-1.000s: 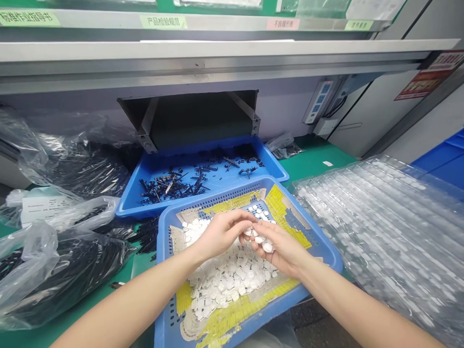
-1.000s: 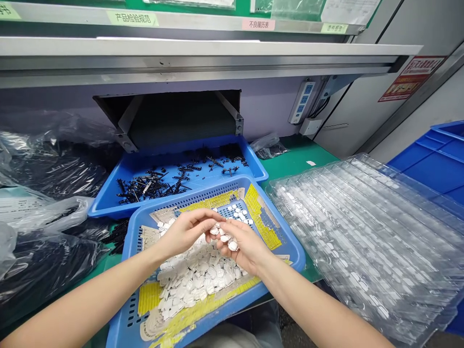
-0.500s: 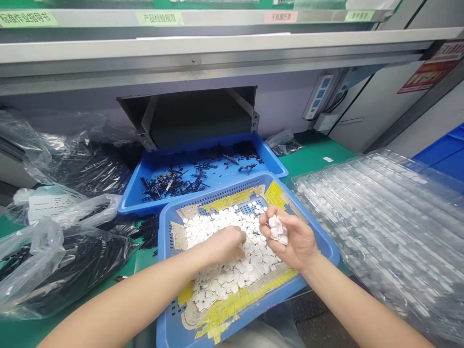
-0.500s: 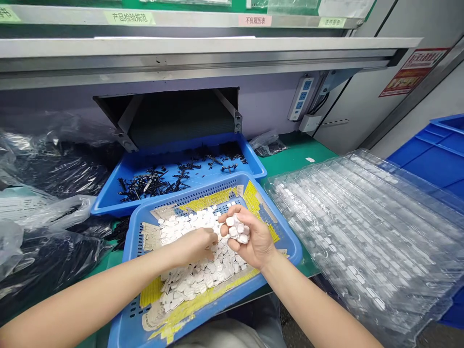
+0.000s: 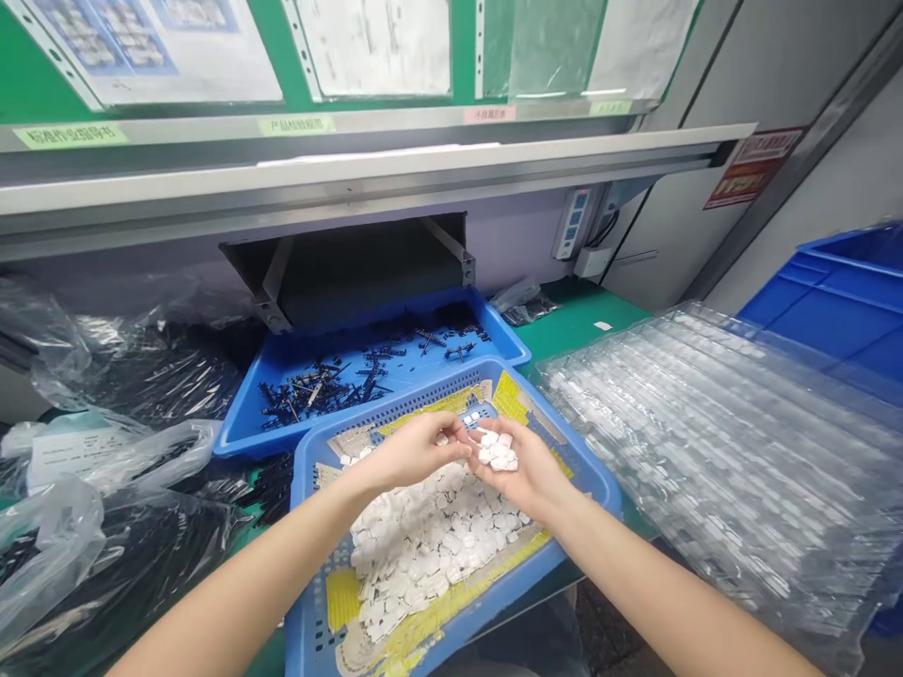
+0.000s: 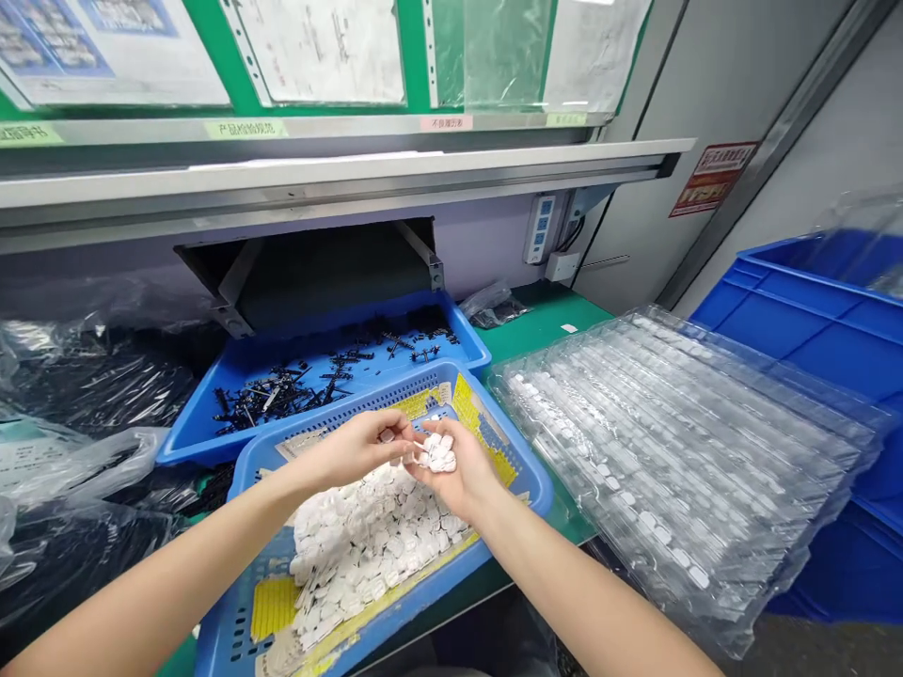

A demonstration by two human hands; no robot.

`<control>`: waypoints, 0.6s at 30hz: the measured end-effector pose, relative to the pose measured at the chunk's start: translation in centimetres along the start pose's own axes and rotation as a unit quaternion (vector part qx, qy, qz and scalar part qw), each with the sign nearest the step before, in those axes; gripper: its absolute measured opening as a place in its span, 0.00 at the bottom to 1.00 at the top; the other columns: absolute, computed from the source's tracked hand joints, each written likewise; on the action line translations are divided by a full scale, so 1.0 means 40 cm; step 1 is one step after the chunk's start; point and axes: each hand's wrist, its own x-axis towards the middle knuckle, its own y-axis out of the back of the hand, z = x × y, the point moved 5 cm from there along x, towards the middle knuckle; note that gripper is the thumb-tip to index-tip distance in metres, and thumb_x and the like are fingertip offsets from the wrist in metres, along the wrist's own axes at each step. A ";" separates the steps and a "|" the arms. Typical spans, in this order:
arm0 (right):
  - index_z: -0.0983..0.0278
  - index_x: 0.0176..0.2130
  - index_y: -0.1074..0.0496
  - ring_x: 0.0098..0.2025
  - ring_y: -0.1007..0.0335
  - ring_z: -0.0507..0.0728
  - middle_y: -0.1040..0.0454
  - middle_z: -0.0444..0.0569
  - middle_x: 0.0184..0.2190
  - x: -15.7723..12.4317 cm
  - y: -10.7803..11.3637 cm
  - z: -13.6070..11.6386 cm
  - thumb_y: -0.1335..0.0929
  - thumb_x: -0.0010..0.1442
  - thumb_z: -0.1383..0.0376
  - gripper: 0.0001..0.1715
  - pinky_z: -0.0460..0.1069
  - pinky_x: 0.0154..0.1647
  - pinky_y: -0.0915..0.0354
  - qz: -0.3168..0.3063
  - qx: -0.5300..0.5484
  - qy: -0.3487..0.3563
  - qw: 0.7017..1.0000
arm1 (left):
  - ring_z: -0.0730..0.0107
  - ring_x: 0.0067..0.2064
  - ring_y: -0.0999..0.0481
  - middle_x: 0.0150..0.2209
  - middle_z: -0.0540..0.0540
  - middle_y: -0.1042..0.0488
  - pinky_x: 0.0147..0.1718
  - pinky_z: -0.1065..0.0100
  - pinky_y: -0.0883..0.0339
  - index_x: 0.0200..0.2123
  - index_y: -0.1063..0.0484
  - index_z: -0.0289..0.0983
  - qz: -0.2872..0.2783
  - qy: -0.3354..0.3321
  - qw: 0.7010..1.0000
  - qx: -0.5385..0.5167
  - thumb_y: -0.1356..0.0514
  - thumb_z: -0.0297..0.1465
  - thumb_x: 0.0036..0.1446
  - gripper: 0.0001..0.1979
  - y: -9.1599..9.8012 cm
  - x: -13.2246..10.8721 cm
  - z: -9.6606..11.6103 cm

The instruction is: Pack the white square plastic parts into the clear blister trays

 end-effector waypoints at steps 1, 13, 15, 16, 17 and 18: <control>0.67 0.23 0.37 0.23 0.35 0.50 0.32 0.47 0.19 0.001 -0.004 0.000 0.41 0.52 0.67 0.10 0.48 0.27 0.36 -0.011 0.002 0.001 1.000 | 0.72 0.27 0.37 0.26 0.51 0.34 0.23 0.74 0.46 0.26 0.37 0.37 0.005 -0.024 1.000 0.010 0.49 0.29 0.47 0.03 -0.007 0.014 0.016; 0.64 0.21 0.39 0.26 0.35 0.53 0.34 0.46 0.17 0.022 -0.013 -0.031 0.45 0.50 0.65 0.12 0.48 0.24 0.38 -0.094 0.098 0.067 0.988 | 0.68 0.28 0.39 0.26 0.47 0.38 0.26 0.69 0.46 0.24 0.39 0.36 0.052 -0.233 0.951 0.198 0.56 0.27 0.53 0.09 -0.076 0.102 0.202; 0.65 0.23 0.38 0.26 0.35 0.53 0.34 0.46 0.19 0.034 0.017 -0.058 0.45 0.50 0.65 0.12 0.47 0.24 0.38 -0.095 0.103 0.099 0.985 | 0.67 0.29 0.39 0.26 0.46 0.37 0.27 0.68 0.45 0.26 0.38 0.36 0.058 -0.281 0.925 0.250 0.58 0.26 0.54 0.12 -0.099 0.123 0.220; 0.65 0.24 0.37 0.27 0.35 0.52 0.33 0.46 0.20 0.040 0.037 -0.078 0.45 0.50 0.65 0.12 0.46 0.23 0.38 -0.094 0.102 0.121 0.983 | 0.67 0.30 0.38 0.27 0.46 0.36 0.28 0.67 0.45 0.26 0.37 0.36 0.068 -0.313 0.909 0.266 0.58 0.26 0.55 0.13 -0.111 0.133 0.234; 0.66 0.25 0.37 0.27 0.35 0.51 0.33 0.46 0.21 0.044 0.061 -0.103 0.44 0.51 0.66 0.11 0.46 0.23 0.38 -0.090 0.100 0.144 0.980 | 0.66 0.31 0.38 0.28 0.45 0.36 0.30 0.65 0.44 0.27 0.36 0.36 0.081 -0.344 0.894 0.274 0.59 0.26 0.55 0.13 -0.124 0.141 0.250; 0.66 0.26 0.37 0.27 0.35 0.51 0.33 0.46 0.21 0.047 0.089 -0.132 0.44 0.51 0.66 0.10 0.45 0.23 0.38 -0.083 0.095 0.169 0.977 | 0.65 0.34 0.37 0.30 0.44 0.36 0.31 0.64 0.43 0.29 0.36 0.35 0.096 -0.376 0.880 0.272 0.58 0.27 0.56 0.12 -0.135 0.146 0.270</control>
